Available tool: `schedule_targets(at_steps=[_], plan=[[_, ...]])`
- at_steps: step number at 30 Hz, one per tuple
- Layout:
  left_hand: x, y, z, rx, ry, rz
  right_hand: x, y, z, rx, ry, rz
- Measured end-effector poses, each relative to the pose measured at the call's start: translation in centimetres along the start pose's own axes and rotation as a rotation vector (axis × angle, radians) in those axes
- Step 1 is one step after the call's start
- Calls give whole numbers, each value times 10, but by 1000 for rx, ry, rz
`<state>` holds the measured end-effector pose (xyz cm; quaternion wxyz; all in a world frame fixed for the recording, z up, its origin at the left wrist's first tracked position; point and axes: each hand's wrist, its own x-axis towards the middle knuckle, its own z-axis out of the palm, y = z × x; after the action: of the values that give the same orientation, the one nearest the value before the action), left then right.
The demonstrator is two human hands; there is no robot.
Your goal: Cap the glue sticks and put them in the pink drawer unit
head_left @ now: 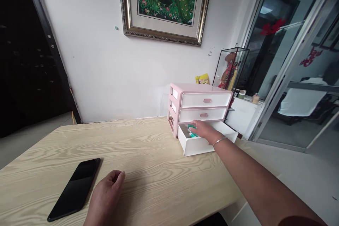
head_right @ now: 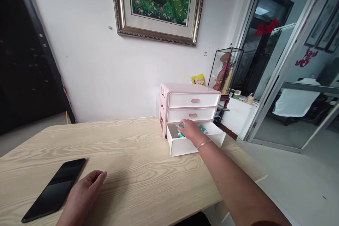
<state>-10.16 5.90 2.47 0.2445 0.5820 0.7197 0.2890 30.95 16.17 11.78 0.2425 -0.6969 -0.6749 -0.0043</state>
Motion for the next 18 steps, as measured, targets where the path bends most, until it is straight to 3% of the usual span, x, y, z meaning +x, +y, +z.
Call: schedule_targets(at_steps=[3, 7, 9, 13, 18], plan=[[-1, 1, 0, -9, -5, 4, -26, 14, 11, 78, 149, 52], [-2, 2, 0, -25, 5, 8, -75, 38, 40, 237, 452, 196], [-1, 1, 1, -16, 14, 13, -96, 46, 54, 279, 541, 259], [1, -3, 5, 5, 19, 47, -106, 53, 73, 391, 522, 411], [3, -10, 8, -4, 44, 49, -78, 52, 89, 465, 483, 440]])
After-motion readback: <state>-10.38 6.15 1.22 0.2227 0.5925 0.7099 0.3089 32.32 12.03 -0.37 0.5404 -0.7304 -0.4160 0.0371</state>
